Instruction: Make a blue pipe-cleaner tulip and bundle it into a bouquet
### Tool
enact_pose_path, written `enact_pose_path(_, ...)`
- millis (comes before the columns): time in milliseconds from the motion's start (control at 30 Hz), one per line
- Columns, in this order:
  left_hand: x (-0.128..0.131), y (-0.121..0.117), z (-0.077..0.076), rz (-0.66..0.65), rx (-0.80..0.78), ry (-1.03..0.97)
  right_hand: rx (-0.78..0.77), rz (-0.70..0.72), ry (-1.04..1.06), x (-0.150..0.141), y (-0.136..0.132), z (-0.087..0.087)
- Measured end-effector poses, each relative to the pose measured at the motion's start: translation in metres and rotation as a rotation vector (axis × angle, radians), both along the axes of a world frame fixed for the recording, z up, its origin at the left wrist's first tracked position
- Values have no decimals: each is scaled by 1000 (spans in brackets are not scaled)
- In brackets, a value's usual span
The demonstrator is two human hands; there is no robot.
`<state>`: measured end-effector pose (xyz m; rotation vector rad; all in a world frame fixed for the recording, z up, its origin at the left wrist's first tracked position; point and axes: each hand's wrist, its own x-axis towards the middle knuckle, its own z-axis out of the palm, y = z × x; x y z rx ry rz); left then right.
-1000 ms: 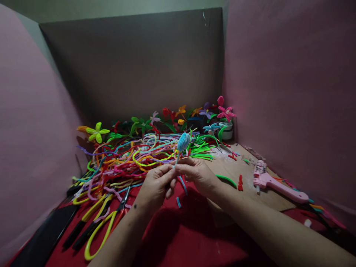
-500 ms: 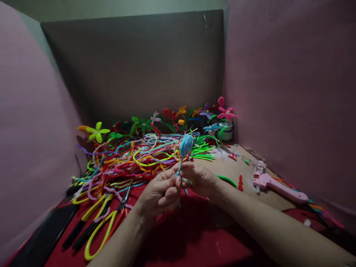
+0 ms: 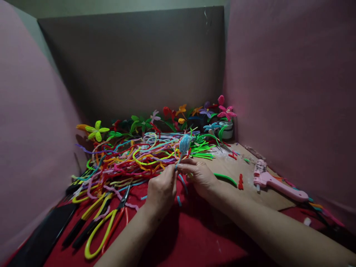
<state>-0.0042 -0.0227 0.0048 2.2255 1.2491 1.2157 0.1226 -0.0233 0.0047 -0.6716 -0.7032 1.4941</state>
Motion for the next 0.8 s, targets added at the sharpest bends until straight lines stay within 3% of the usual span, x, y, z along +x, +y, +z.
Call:
enact_pose_path(100, -2, 0, 3, -18, -35, -62, 63, 16, -57, 0, -4, 2)
enact_pose_path(267, -1, -3, 18, -181, -425, -338, 212, 56, -123, 3, -5, 3)
enact_pose_path(367, -3, -2, 22, -297, -604, -453, 187, 79, -92, 5, -3, 2)
enact_pose_path(600, -11, 3, 17, -638, -1013, -675, 156, 317, -60, 12, 3, -4)
enact_pose_path(700, -15, 5, 15, -749, -1061, -677, 172, 355, -48, 12, 3, -5)
enact_pose_path(800, -15, 6, 17, -674, -978, -551, 176, 274, -38, 11, 3, -6)
